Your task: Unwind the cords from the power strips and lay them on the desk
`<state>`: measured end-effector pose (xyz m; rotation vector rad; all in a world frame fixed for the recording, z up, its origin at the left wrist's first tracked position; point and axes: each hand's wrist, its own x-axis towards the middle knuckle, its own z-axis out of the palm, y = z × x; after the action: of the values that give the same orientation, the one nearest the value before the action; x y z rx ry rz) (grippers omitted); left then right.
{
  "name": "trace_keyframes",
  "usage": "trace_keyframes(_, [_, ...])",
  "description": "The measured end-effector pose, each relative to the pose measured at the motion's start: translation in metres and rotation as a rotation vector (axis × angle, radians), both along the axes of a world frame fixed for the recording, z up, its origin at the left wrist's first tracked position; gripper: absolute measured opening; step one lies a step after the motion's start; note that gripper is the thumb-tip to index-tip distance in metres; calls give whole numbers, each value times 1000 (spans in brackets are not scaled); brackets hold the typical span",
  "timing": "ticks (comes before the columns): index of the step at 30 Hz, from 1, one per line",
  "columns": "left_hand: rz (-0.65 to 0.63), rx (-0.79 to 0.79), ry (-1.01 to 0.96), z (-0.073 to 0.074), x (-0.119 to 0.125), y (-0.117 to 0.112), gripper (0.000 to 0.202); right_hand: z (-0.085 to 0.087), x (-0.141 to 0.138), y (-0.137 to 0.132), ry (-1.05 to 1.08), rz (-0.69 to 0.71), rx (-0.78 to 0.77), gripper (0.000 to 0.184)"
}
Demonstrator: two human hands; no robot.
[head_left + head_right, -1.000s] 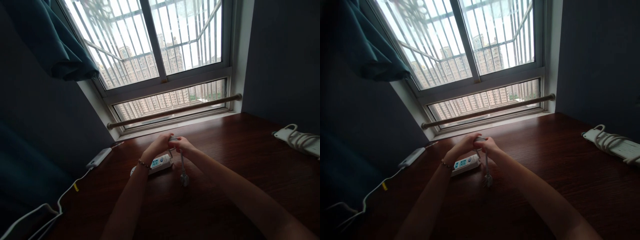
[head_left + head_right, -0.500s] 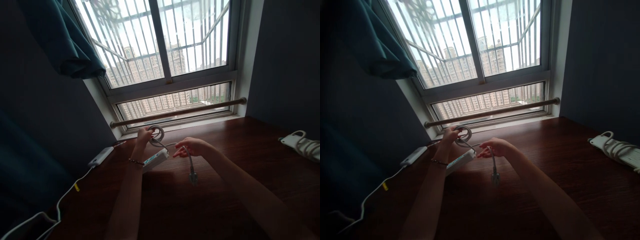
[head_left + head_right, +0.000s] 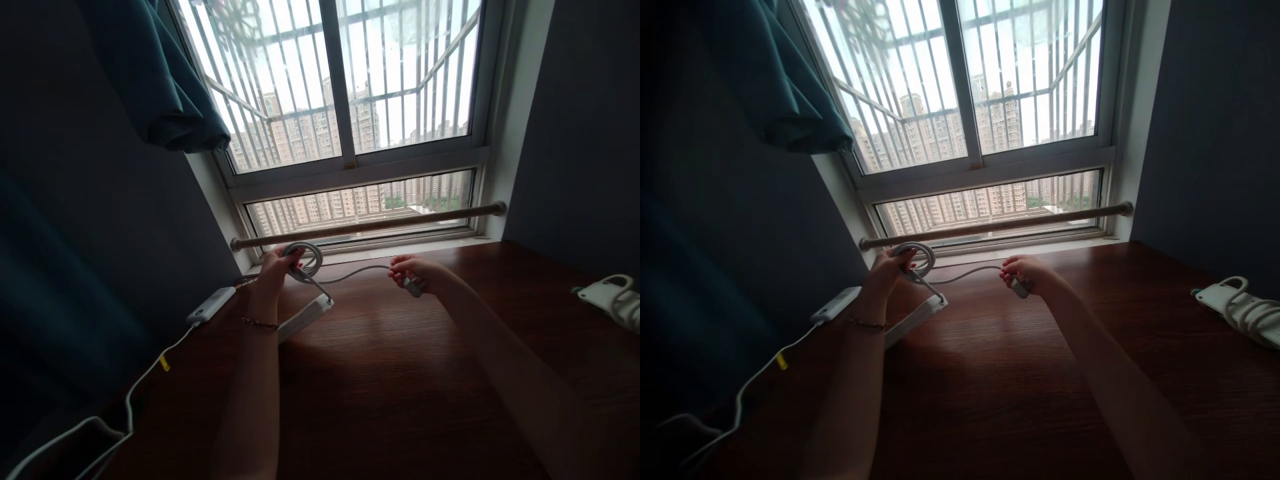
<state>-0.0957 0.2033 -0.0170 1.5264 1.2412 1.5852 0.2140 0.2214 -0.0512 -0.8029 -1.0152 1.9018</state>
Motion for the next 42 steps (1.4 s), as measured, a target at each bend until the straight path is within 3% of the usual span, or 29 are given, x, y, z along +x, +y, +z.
trace_keyframes(3, [-84, -53, 92, 3, 15, -4, 26, -3, -24, 0, 132, -197, -39, 18])
trace_keyframes(7, [-246, -159, 302, 3, 37, -10, 30, 1, -44, -10, 277, -321, -43, 15])
trace_keyframes(11, [-341, -279, 442, 0, 58, -14, 35, 6, -51, -26, 381, -243, 53, 28])
trace_keyframes(16, [-270, -281, 487, -10, 71, -9, 43, 5, -54, -35, 416, -114, 230, 37])
trace_keyframes(23, [-193, -333, 356, -16, 68, 1, 44, 4, -54, -34, 452, -105, 223, 35])
trace_keyframes(26, [-150, -334, 314, -15, 70, -1, 43, 2, -54, -36, 349, -31, 318, 41])
trace_keyframes(28, [-140, -333, 289, -14, 72, -4, 41, -3, -55, -36, 235, -41, 475, 40])
trace_keyframes(32, [-166, -334, 257, -11, 74, -8, 35, -11, -53, -34, -293, -331, 933, 15])
trace_keyframes(34, [-191, -331, 236, -10, 73, -9, 32, -13, -50, -33, -605, -496, 1171, 11])
trace_keyframes(36, [-224, -324, 207, -9, 72, -9, 29, -12, -48, -32, -740, -586, 1356, 10])
trace_keyframes(38, [-263, -312, 177, -7, 72, -9, 29, -13, -47, -29, -653, -512, 1383, 10])
trace_keyframes(42, [-316, -290, 112, -7, 70, -9, 34, -22, -49, -19, -359, -122, 1093, 22])
